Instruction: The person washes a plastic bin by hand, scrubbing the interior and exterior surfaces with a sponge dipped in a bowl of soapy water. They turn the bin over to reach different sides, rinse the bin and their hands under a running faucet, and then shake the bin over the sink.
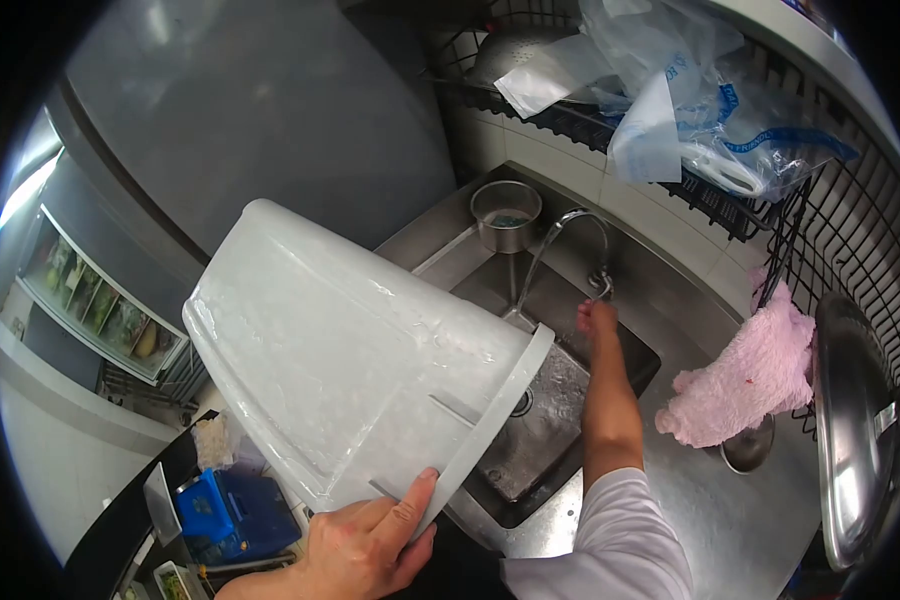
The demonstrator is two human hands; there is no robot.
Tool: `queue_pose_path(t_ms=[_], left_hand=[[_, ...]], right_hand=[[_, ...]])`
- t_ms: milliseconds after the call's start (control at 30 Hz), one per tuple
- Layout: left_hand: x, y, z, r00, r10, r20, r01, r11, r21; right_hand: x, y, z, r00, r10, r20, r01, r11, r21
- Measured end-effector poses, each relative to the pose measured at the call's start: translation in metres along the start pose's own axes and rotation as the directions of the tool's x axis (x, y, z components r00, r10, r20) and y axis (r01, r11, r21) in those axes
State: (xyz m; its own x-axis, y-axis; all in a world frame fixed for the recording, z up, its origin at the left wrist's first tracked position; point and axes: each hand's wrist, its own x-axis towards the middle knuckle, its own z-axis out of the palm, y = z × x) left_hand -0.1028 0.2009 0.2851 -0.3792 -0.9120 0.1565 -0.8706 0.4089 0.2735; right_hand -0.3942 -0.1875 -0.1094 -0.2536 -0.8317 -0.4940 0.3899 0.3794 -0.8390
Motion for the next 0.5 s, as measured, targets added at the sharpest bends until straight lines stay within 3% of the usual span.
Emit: queue_pose_path(t_ms=[67, 100, 167, 267, 300, 367, 400, 467, 500], left_hand=[[0.0, -0.001, 0.0, 1.0, 0.005, 0.003, -0.005, 1.0, 0.005], [0.0, -0.001, 0.0, 1.0, 0.012, 0.008, -0.013, 1.0, 0.009], [0.0, 0.0, 0.001, 1.0, 0.017, 0.018, -0.017, 1.0, 0.012], [0.001, -0.001, -0.001, 0.999, 0.025, 0.023, -0.026, 0.999, 0.031], [0.0, -0.001, -0.002, 0.999, 0.029, 0.031, -0.031, 0.999, 0.043], [0.0, 0.0, 0.0, 1.0, 0.013, 0.023, -0.013, 1.0, 0.017], [0.0, 0.0, 0.001, 1.0, 0.004, 0.011, -0.004, 1.0, -0.01], [-0.004, -0.004, 0.002, 0.999, 0.011, 0.038, -0.01, 1.0, -0.019], [-0.004, -0.007, 0.003, 0.999, 0.023, 0.035, -0.022, 1.0, -0.014]], right_hand=[[-0.006, -0.022, -0.001, 0.997, 0.023, 0.076, -0.037, 0.98, 0.193], [-0.003, -0.032, -0.002, 0.997, 0.025, 0.076, -0.039, 0.98, 0.193], [0.005, -0.045, -0.014, 0.96, 0.009, 0.281, -0.143, 0.877, 0.458], [-0.009, -0.042, 0.0, 0.985, -0.069, 0.155, -0.033, 0.818, 0.574], [-0.017, -0.042, 0.008, 0.986, -0.064, 0.157, -0.038, 0.82, 0.572], [-0.05, -0.053, 0.021, 0.992, -0.093, 0.084, 0.063, 0.95, 0.305], [-0.066, -0.06, 0.02, 0.995, -0.076, 0.069, 0.052, 0.952, 0.302], [-0.089, -0.058, 0.016, 0.89, -0.27, 0.367, 0.156, 0.937, 0.311], [-0.092, -0.043, 0.018, 0.903, -0.254, 0.347, 0.143, 0.939, 0.314]])
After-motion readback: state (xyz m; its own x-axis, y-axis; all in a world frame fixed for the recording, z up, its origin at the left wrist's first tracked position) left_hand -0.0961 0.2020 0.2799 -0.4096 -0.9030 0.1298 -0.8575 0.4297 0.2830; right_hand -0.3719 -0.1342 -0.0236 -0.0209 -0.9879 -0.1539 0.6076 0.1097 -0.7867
